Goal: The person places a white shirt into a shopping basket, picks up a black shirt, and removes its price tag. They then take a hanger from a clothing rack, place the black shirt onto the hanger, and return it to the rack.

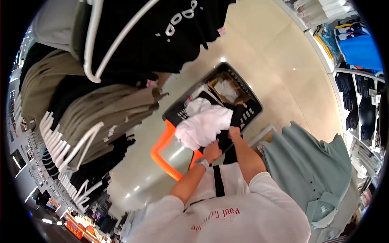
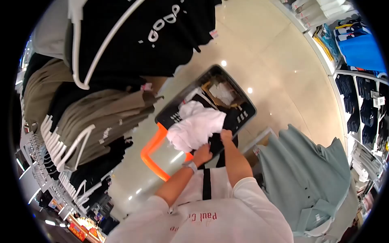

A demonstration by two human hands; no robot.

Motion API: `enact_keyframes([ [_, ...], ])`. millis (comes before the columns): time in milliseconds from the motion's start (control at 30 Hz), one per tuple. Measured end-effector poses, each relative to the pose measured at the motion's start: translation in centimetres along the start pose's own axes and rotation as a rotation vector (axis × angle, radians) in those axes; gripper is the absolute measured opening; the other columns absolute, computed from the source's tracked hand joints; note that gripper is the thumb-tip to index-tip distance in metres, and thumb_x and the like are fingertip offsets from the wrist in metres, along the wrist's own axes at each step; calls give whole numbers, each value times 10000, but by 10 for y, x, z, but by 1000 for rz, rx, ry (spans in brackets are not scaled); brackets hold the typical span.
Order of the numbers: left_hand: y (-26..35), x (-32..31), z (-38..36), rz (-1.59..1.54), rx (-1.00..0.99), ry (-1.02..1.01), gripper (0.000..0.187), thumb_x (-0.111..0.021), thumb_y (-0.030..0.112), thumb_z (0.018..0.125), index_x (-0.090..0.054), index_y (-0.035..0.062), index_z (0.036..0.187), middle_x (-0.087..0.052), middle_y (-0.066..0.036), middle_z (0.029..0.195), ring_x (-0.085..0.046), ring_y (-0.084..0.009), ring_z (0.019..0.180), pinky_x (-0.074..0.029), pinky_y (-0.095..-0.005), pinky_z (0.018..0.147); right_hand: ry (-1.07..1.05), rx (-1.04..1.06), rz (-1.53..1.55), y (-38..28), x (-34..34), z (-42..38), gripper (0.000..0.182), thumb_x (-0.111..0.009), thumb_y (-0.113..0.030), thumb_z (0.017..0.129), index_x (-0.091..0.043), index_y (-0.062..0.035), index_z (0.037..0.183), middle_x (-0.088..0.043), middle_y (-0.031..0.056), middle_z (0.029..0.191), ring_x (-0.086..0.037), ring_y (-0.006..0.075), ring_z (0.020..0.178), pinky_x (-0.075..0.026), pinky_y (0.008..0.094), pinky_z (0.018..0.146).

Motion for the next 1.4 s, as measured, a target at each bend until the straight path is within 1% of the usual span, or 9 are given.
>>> enact_keyframes([
  [133,-3,13,17,250,-49,200,585,-606,164,781,-384,113,1320,-438,-231,1239,-464,-376,1126,-396,-489,929,54,405,-465,-9,-17,-84,522,-626,-318,694,-560,50,1059,-602,257,1066,-587,345,1044,-467,387,899],
  [367,-37,33,80,564,-513,65,360,-509,164,805,-631,188,1142,-442,-121,1370,-325,-298,1322,-156,-555,1088,40,719,-992,-3,-11,-104,268,-664,-248,698,-665,-57,886,-646,135,938,-581,336,967,-474,438,846],
  [467,-58,50,98,636,-224,2,310,-490,224,826,-671,182,1075,-479,-86,1337,-360,-267,1287,-147,-568,1082,127,1054,-543,0,8,-113,309,-675,-242,681,-639,47,783,-609,196,694,-609,332,686,-496,399,641],
  [767,-9,97,82,258,45,-97,410,-561,345,789,-649,84,1092,-596,-190,1125,-533,-326,1102,-362,-387,1002,-521,773,10,-14,87,-253,151,-648,-72,678,-575,59,669,-516,24,557,-479,68,569,-390,276,502],
  [900,38,88,19,-707,198,-344,715,-594,574,789,-581,-42,1152,-598,-160,1186,-586,-288,1043,-431,-338,933,-732,878,60,-49,113,-329,96,-636,-20,659,-578,49,690,-529,-4,591,-484,51,598,-394,251,537],
  [967,59,83,-10,-1219,114,-353,572,-613,373,819,-543,-72,1171,-625,-116,1102,-616,-241,932,-484,-346,852,-767,1089,-54,-59,125,-331,90,-625,-24,623,-576,22,683,-526,-5,593,-499,76,583,-384,241,547],
  [1167,66,122,-60,-1571,-52,208,432,-513,23,754,-512,-61,1178,-626,-113,1052,-617,-219,913,-501,-315,811,-915,778,25,-76,165,-321,322,-532,34,589,-629,34,896,-637,7,833,-579,103,775,-451,249,719],
  [1233,79,151,-92,-1551,-133,316,452,-516,5,734,-505,-64,1181,-621,-108,1059,-604,-214,949,-489,-319,836,-874,571,-72,-86,171,-321,773,-540,43,601,-379,-7,1355,-505,73,1271,-459,160,1187,-342,293,1020],
  [1400,122,188,-165,-786,-493,625,367,-554,18,699,-544,-58,1057,-617,-224,977,-616,-330,897,-480,-349,791,-855,802,130,-130,145,-363,769,-660,-184,814,-231,-45,1436,-414,102,1374,-403,196,1264,-345,328,1043],
])
Point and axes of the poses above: each hand's wrist, its own z-axis towards the middle knuckle, its own x-axis out of the back of the hand, y = z × x, the point moved 4 cm from there along z, towards the middle knuckle
